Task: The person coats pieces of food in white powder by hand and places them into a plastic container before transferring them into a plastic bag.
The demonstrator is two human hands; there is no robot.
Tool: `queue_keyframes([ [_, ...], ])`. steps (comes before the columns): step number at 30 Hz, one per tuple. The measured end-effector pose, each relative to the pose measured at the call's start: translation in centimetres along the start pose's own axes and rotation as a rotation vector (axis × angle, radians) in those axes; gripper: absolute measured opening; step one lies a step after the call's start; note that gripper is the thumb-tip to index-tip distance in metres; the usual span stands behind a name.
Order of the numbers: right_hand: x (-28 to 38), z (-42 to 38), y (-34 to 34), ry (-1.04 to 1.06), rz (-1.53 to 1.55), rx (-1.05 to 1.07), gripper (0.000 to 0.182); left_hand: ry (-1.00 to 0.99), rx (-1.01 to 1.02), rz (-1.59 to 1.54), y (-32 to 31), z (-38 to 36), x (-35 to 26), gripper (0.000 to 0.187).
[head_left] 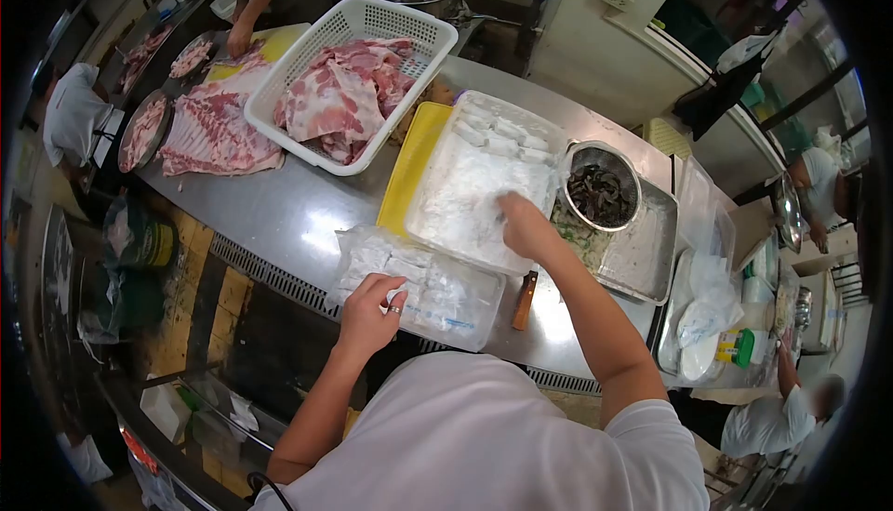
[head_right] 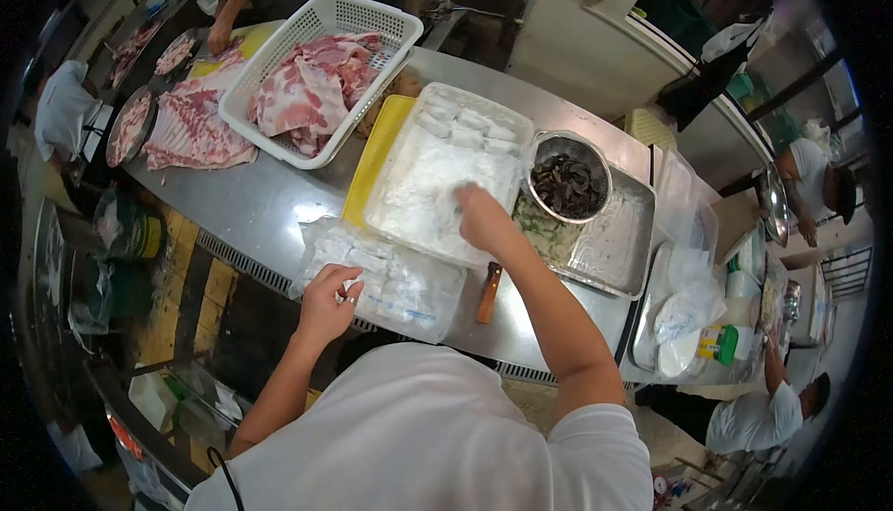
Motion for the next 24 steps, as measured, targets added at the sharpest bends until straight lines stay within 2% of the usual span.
queue_keyframes([
  [2, -0.4, -0.7, -0.6, -0.022, 0.062, 0.181, 0.043, -0.005, -0.004, -0.003, -0.1, -0.1, -0.3, 0.025],
  [5, -0.8, 0.7, -0.2, -0.251, -0.008, 0.012, 0.045, -0.016, -0.018, -0.015, -0.6, -0.2, -1.2, 0.026],
  [8, -1.4, 3.4, -2.7, -0.399, -0.032, 0.163, 0.047, -0.017, -0.030, -0.010, -0.9, -0.9, -1.8, 0.025],
  [11, -1.3, 4.8, -4.5, -0.289, 0.046, 0.119, 0.047, -0.005, -0.023, 0.010, -1.4, -1.6, -2.5, 0.025],
  [14, 2.2, 2.6, -1.7, -0.167, 0.115, 0.003, 0.042, 0.001, -0.041, 0.030, -1.6, -2.6, -2.7, 0.024],
  [17, 1.7, -0.6, -2.7, 0.136, 0.064, -0.102, 0.036, 0.035, -0.072, 0.037, -2.0, -3.8, -3.0, 0.023],
  [20, 2.0, -1.8, -0.9, 0.084, -0.086, 0.240, 0.044, 0.071, -0.060, 0.046, -2.7, -4.7, -3.5, 0.022],
  [24, 1.2, -1.4, 1.1, 0.111, 0.068, -0.069, 0.030, 0.094, -0.061, 0.024, -4.4, -5.3, -4.7, 0.021],
])
Point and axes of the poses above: each hand's wrist, its own z-axis towards the middle knuckle, its own y-axis out of the back of the hand, x = y × z, the point moved 3 cm from there along z, towards the middle knuckle
